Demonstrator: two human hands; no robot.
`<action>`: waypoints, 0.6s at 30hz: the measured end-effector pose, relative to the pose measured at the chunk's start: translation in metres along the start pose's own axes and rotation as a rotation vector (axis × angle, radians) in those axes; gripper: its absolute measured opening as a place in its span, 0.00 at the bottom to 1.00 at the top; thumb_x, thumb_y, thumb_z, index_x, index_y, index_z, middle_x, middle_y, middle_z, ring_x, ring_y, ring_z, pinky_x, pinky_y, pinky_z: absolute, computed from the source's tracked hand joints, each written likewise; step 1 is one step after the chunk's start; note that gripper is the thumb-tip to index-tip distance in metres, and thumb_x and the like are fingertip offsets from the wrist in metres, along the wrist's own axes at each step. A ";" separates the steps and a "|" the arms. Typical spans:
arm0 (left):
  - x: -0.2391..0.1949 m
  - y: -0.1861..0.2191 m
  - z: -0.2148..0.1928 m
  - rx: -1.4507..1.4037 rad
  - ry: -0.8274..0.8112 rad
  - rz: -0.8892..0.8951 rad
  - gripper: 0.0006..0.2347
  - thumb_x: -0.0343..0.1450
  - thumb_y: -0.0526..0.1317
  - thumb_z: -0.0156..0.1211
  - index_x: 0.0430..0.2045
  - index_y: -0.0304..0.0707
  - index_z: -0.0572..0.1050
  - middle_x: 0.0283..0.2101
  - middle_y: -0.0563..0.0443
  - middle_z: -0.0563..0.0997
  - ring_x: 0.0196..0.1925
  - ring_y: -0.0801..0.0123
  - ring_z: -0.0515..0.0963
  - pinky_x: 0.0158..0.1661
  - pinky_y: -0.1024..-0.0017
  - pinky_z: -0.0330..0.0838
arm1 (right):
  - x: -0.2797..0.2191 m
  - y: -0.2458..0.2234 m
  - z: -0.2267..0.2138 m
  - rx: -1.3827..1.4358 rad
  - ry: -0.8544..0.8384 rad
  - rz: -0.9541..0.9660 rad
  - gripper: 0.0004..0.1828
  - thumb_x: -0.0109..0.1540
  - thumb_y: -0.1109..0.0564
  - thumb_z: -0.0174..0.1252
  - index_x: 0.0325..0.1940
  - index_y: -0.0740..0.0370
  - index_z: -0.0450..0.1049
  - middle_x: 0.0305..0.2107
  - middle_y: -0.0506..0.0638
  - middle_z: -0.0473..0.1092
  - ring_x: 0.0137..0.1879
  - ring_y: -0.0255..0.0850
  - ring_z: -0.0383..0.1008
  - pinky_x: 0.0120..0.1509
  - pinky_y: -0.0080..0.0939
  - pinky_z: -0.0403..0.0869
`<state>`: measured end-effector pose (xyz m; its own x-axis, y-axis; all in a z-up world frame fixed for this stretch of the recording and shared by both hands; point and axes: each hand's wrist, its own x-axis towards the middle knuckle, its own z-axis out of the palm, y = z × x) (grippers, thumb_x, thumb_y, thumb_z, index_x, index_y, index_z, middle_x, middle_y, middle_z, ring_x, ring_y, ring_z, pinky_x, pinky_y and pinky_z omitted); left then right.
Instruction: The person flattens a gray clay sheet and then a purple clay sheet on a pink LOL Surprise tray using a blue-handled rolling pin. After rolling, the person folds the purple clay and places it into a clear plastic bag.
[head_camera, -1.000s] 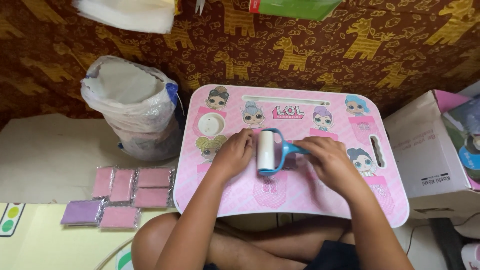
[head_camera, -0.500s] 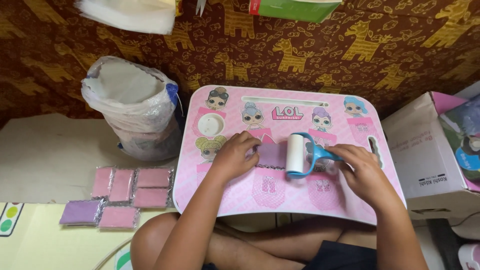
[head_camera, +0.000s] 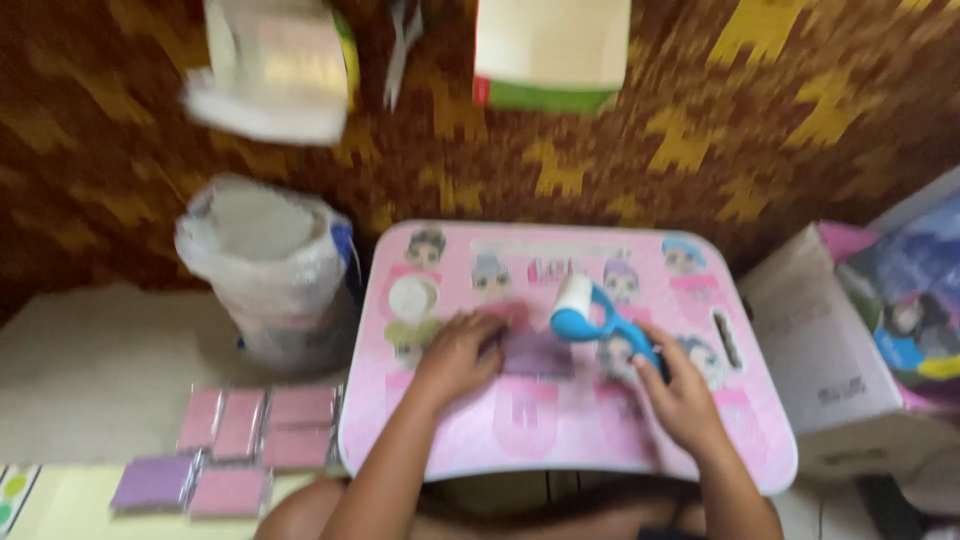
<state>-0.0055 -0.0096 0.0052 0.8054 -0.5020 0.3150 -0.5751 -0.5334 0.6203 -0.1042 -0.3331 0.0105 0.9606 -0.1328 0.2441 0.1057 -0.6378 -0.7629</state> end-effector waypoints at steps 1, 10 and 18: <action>0.002 0.002 -0.002 0.010 0.017 0.016 0.19 0.66 0.41 0.54 0.50 0.38 0.78 0.54 0.41 0.81 0.53 0.44 0.77 0.57 0.52 0.66 | 0.006 -0.031 -0.005 0.000 0.014 -0.021 0.28 0.65 0.51 0.53 0.70 0.59 0.66 0.62 0.52 0.70 0.67 0.43 0.68 0.71 0.43 0.65; 0.000 0.010 -0.010 -0.034 -0.092 -0.126 0.15 0.67 0.42 0.56 0.47 0.42 0.77 0.52 0.51 0.80 0.53 0.58 0.74 0.50 0.59 0.69 | 0.082 -0.175 -0.012 0.854 0.045 0.242 0.31 0.65 0.63 0.43 0.74 0.58 0.62 0.57 0.56 0.70 0.47 0.44 0.72 0.44 0.41 0.71; -0.002 -0.009 0.005 -0.024 0.043 0.040 0.14 0.65 0.41 0.57 0.43 0.42 0.78 0.47 0.52 0.80 0.47 0.55 0.75 0.50 0.59 0.69 | 0.151 -0.271 0.005 1.448 0.024 0.310 0.21 0.67 0.53 0.56 0.56 0.74 0.74 0.48 0.58 0.77 0.49 0.43 0.80 0.44 0.29 0.81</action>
<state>-0.0031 -0.0073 -0.0047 0.7878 -0.4924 0.3701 -0.6035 -0.4971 0.6234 0.0132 -0.1765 0.2504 0.9894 -0.1400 -0.0378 0.0736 0.7097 -0.7006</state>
